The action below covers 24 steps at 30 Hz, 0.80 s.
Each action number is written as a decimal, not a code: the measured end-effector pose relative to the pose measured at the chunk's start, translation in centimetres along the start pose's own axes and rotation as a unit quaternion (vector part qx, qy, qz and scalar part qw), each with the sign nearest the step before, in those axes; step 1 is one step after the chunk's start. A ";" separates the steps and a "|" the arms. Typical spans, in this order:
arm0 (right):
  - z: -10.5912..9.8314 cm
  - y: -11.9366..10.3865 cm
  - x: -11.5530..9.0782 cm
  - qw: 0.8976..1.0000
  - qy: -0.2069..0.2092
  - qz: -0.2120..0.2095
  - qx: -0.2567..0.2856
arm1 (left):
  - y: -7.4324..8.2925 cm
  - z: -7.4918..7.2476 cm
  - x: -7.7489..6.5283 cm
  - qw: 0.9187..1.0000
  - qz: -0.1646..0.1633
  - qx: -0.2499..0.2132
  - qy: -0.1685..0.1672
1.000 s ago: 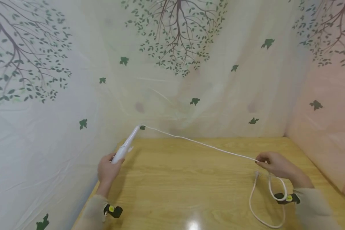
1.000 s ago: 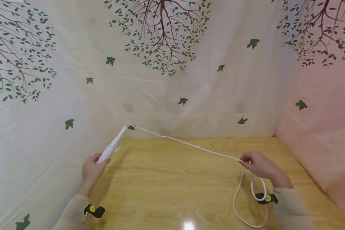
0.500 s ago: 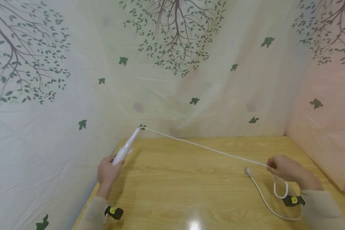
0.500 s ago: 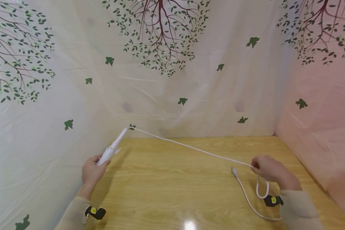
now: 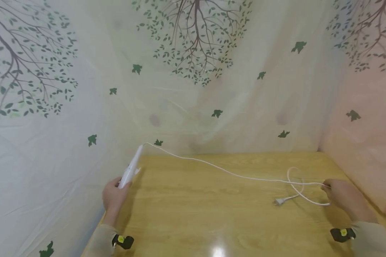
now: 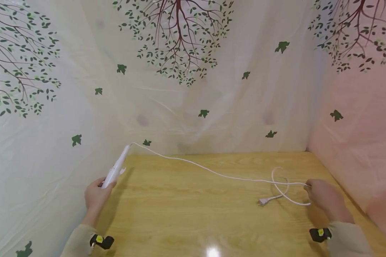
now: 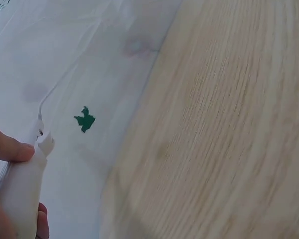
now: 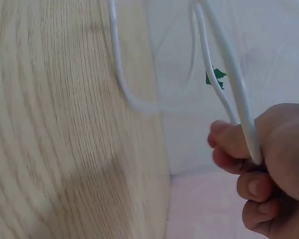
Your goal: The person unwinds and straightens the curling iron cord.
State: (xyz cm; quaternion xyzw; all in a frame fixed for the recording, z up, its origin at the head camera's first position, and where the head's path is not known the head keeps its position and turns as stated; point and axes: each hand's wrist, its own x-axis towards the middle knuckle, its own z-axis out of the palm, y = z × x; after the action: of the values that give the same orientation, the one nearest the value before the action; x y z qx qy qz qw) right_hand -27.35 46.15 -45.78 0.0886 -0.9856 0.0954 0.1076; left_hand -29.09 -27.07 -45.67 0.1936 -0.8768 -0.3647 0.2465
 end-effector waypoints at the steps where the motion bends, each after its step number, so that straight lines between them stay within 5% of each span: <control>1: 0.0 0.2 0.1 1.000 0.017 0.001 -0.004 | 0.0 0.1 -0.1 1.000 0.003 0.000 -0.004; 7: 0.7 0.1 2.2 0.998 0.054 0.034 -0.008 | -0.2 1.2 -0.4 0.999 0.012 0.010 -0.042; 13: 2.5 -0.7 3.3 0.992 0.033 0.109 0.058 | -0.9 2.1 -1.0 0.996 -0.001 0.033 -0.084; 24: 4.9 -0.2 4.0 0.984 -0.022 0.158 0.076 | -2.5 2.6 -1.3 0.992 -0.033 0.054 -0.113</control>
State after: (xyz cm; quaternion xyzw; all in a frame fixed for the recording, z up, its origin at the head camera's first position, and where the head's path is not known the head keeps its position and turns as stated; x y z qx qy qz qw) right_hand -32.15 44.30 -49.49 -0.0580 -0.9792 0.1841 0.0625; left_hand -29.12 -26.65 -49.47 0.1932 -0.9104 -0.3444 0.1232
